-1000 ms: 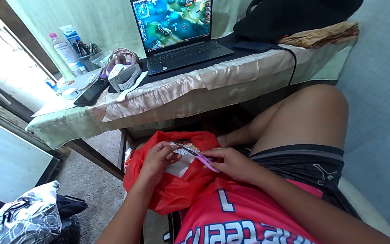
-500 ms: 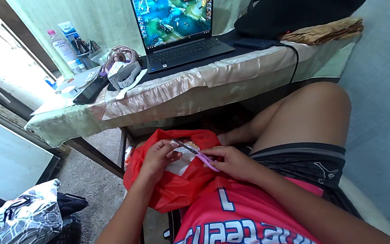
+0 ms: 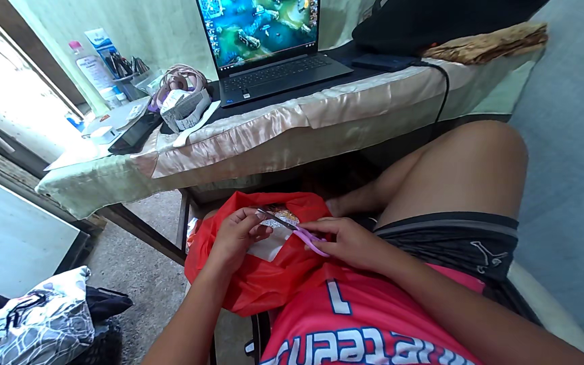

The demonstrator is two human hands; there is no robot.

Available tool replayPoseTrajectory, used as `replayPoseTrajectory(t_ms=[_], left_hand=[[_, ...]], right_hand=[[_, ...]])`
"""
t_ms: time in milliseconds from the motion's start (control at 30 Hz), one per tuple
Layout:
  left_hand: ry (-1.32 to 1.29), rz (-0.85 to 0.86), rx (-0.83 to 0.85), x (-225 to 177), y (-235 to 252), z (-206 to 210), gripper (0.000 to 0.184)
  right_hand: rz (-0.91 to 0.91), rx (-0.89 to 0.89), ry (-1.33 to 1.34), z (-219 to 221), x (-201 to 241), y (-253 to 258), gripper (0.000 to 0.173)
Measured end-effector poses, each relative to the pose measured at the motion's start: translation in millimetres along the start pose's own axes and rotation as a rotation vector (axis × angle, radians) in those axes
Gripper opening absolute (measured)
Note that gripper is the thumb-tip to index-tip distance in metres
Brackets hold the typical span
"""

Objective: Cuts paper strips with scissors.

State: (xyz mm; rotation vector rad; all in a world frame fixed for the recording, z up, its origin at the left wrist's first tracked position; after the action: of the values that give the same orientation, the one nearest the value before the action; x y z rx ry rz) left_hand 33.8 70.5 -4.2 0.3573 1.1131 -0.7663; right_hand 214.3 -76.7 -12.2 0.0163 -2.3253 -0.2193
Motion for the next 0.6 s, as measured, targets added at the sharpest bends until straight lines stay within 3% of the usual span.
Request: replayPoseTrajectory(t_ms=[333,600], left_hand=[[-0.010,-0.003,-0.002,0.5,-0.5,-0.7,0.012],[-0.016,0.000,0.001,-0.2,-0.7,0.8,0.011]], right_hand=[[-0.022,-0.004,-0.010,0.7,0.8,0.1,0.045],[0.008,-0.015,-0.018,0.1,-1.0,0.9,0.036]])
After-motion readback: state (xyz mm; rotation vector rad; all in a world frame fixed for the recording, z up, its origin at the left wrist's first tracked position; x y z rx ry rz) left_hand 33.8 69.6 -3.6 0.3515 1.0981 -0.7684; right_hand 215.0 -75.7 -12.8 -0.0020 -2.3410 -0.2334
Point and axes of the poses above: each hand's wrist, its own y-axis towards the middle knuckle, its own z-axis out of the palm, x = y × z, the point moved 6 cm from there along y, towards the middle knuckle, and after that the axes turned 8 degrees about -y, right-handed, at the moved point
